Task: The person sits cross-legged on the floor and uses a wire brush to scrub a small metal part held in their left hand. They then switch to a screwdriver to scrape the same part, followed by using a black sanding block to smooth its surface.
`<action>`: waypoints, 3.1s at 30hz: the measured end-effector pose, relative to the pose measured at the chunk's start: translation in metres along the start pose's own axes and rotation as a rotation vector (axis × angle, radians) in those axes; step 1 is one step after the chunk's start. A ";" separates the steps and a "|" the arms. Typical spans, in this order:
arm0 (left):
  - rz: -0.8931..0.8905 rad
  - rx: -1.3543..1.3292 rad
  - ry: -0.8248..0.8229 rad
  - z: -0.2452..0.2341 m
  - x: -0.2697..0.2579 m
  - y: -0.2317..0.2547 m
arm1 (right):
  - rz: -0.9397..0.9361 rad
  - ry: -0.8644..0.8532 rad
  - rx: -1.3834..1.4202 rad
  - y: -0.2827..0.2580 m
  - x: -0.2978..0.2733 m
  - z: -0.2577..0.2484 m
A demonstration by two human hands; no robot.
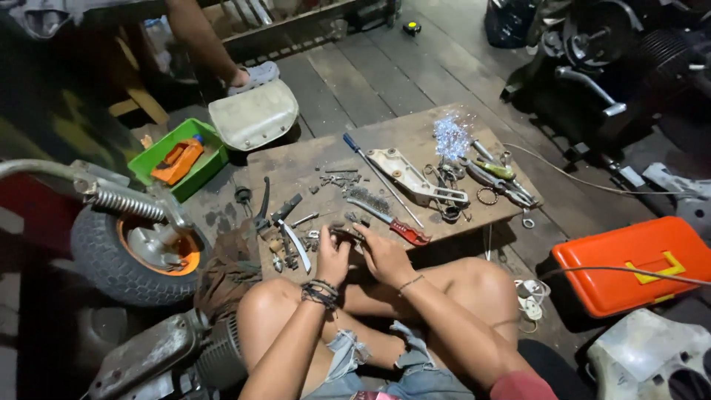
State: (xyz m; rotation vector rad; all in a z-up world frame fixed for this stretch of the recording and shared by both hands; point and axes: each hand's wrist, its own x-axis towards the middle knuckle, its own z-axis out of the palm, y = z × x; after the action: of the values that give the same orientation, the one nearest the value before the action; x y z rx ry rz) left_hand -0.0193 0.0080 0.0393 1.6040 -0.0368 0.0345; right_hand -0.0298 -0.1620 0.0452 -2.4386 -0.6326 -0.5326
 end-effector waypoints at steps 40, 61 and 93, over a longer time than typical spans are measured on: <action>0.075 0.209 -0.225 0.017 0.031 0.024 | 0.193 0.049 -0.027 0.028 -0.021 -0.057; 0.146 0.131 -0.196 0.027 0.036 0.035 | 0.107 0.099 -0.129 0.057 -0.016 -0.032; 0.254 0.191 -0.154 0.038 0.026 0.022 | 0.118 0.085 -0.152 0.048 -0.019 -0.033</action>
State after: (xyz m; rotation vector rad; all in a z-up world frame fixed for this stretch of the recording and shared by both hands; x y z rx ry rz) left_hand 0.0053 -0.0312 0.0607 1.7816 -0.3658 0.1141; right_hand -0.0267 -0.2227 0.0411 -2.5606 -0.4238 -0.6527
